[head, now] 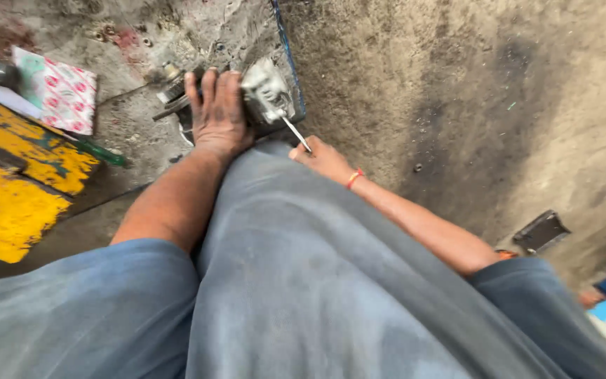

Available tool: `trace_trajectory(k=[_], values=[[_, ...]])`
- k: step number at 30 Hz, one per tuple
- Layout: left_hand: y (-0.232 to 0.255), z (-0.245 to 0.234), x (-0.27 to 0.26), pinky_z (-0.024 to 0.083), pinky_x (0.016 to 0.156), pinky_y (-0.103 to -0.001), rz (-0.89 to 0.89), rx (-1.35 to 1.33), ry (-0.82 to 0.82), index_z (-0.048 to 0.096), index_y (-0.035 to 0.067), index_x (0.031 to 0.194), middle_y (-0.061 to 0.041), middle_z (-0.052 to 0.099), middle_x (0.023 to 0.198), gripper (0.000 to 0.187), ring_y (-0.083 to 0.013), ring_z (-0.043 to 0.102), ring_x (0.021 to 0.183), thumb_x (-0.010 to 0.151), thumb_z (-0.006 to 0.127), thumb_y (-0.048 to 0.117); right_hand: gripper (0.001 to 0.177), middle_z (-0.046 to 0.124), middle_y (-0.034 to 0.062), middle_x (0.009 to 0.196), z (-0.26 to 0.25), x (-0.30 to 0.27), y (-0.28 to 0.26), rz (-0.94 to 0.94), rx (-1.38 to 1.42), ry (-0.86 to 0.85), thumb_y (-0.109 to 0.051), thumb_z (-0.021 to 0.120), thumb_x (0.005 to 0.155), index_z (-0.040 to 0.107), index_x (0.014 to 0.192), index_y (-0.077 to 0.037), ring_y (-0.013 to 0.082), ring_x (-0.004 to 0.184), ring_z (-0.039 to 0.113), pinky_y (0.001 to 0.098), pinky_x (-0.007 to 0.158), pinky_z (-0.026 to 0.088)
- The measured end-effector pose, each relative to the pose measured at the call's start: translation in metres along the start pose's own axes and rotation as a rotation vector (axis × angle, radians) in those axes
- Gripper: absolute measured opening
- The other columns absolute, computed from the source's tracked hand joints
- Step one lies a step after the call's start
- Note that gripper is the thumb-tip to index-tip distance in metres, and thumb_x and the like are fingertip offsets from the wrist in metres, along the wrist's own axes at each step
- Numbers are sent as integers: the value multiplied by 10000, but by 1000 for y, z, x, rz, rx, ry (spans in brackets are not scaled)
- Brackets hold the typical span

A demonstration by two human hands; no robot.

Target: The person uses a wrench to loosen and tighten bolts on a mechanical part placed on a workbench. They rotate the part, adjust the bolts, and separate two components before reassembling them.

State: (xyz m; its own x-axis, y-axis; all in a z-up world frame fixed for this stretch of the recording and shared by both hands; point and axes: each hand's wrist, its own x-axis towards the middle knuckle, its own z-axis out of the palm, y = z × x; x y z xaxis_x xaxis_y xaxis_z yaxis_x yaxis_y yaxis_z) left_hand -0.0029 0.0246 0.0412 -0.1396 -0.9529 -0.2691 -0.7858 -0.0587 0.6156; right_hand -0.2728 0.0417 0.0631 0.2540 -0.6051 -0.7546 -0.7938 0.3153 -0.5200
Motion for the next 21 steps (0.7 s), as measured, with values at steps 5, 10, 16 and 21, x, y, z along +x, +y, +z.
trace_trajectory(k=[5,10,16,21], values=[[-5,6,25,-19,1265,-638,-20,165,110,312,-37,1564,-208,494,1491,972,-414,293,1507,752,780,222,412,740,200,1080,-36,24,-20,11,-249,23,-444,560,1001,703,1142,-84,369,1060,691,465,898,528],[-2,20,47,-67,1205,-626,-61,293,64,241,-42,1548,-210,453,1514,1135,-441,260,1486,647,838,307,371,733,208,1068,-51,63,-7,-59,-265,93,-398,562,991,723,1125,-91,391,1045,682,485,893,521],[22,17,56,-82,1224,-604,-157,282,-65,201,-24,1569,-217,387,1562,1277,-421,202,1522,669,883,572,312,722,200,1029,-54,72,21,-155,-200,139,-337,557,990,717,1046,-76,400,999,674,495,863,519],[39,0,54,-65,1181,-589,-130,279,-9,125,70,1572,-249,356,1527,1386,-412,196,1478,626,892,732,252,728,183,1008,-55,66,24,-209,-121,218,-280,546,974,724,1011,-106,387,987,681,502,863,523]])
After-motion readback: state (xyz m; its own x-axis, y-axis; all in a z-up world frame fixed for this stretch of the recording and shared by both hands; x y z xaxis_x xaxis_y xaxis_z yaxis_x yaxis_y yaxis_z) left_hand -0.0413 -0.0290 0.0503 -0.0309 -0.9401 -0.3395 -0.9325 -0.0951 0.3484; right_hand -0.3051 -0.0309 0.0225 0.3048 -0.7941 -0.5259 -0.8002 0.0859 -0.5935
